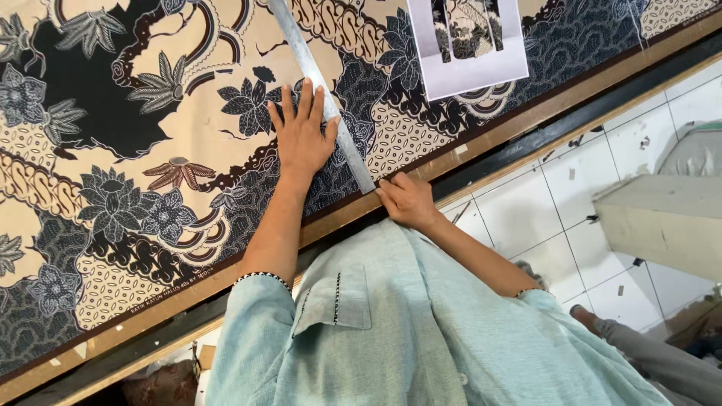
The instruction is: The person measures a patterned fabric laid on a table using a metal ruler. They repeatedly reposition the ruler and mark the fabric with chalk at measured intervals.
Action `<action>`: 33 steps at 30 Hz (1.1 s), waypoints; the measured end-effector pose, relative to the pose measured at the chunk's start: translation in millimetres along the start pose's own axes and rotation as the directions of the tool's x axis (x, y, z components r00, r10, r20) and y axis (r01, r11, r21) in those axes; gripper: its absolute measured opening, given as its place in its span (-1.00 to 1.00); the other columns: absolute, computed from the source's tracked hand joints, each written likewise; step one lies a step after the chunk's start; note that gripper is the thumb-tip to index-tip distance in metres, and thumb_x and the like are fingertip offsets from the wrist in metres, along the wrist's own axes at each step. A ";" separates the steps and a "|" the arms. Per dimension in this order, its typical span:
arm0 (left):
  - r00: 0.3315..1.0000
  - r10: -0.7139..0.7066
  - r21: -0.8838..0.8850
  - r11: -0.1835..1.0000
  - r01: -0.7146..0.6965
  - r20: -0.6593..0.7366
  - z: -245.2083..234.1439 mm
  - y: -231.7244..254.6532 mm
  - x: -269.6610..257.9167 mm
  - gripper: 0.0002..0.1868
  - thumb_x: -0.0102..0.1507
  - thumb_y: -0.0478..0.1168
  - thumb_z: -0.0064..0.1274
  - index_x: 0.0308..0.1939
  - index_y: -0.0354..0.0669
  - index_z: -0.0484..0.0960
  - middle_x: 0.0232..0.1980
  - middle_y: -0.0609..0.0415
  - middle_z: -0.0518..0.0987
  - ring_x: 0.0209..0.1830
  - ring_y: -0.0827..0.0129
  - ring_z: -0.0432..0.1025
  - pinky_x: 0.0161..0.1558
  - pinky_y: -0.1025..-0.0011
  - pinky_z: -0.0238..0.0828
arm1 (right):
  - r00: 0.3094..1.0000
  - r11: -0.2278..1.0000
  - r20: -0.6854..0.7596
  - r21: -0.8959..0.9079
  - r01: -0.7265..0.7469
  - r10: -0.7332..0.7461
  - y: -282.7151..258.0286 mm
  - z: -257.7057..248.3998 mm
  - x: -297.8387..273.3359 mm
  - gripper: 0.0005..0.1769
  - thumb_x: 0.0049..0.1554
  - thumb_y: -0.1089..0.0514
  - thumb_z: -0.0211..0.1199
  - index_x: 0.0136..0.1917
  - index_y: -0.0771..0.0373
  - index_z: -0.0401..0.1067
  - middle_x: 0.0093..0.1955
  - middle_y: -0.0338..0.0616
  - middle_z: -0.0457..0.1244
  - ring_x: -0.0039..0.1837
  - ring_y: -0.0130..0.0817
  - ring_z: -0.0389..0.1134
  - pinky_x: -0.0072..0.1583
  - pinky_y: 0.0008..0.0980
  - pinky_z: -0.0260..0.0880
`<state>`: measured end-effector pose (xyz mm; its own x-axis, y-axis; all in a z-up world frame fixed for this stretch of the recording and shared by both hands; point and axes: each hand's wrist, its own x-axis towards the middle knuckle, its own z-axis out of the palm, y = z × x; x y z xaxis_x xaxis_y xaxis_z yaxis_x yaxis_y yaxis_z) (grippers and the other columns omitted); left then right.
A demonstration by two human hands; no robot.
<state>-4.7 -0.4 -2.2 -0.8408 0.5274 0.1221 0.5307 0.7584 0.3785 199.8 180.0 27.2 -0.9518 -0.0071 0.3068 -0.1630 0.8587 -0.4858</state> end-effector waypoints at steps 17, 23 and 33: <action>0.999 -0.019 -0.006 1.000 0.019 0.047 -5.0 3.5 -2.4 -0.34 0.47 0.17 -0.22 0.54 -0.08 0.33 0.65 -0.04 0.13 0.65 -0.21 -0.17 0.51 -0.34 -0.43 | 0.986 0.992 0.110 -0.022 0.128 -0.125 7.4 1.2 -14.4 -0.58 0.02 0.25 0.36 0.18 0.11 0.55 -0.15 -0.21 0.24 -0.23 -0.26 0.35 -0.23 -0.25 0.33; 1.000 -0.006 0.009 1.000 0.006 0.010 -5.8 4.4 -2.2 -0.33 0.43 0.17 -0.19 0.52 -0.10 0.35 0.63 -0.04 0.18 0.63 -0.23 -0.11 0.51 -0.35 -0.37 | 0.980 0.994 0.170 -0.016 0.110 -0.105 5.1 0.4 -12.0 -0.58 0.04 0.22 0.35 0.19 0.08 0.54 -0.16 -0.19 0.23 -0.22 -0.20 0.35 -0.23 -0.18 0.33; 1.000 0.001 0.028 1.000 -0.001 -0.001 0.1 2.8 -1.4 -0.33 0.41 0.18 -0.17 0.50 -0.09 0.37 0.61 -0.04 0.20 0.62 -0.25 -0.08 0.49 -0.36 -0.35 | 0.979 0.988 0.148 -0.039 0.149 -0.142 6.4 2.2 -12.5 -0.57 0.02 0.18 0.34 0.19 0.10 0.52 -0.17 -0.18 0.20 -0.26 -0.22 0.32 -0.26 -0.22 0.31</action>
<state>-2.0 1.0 -1.4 -0.8402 0.5280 0.1235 0.5346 0.7681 0.3525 210.0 184.5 18.5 -0.9468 -0.2049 0.2482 -0.2932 0.8671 -0.4027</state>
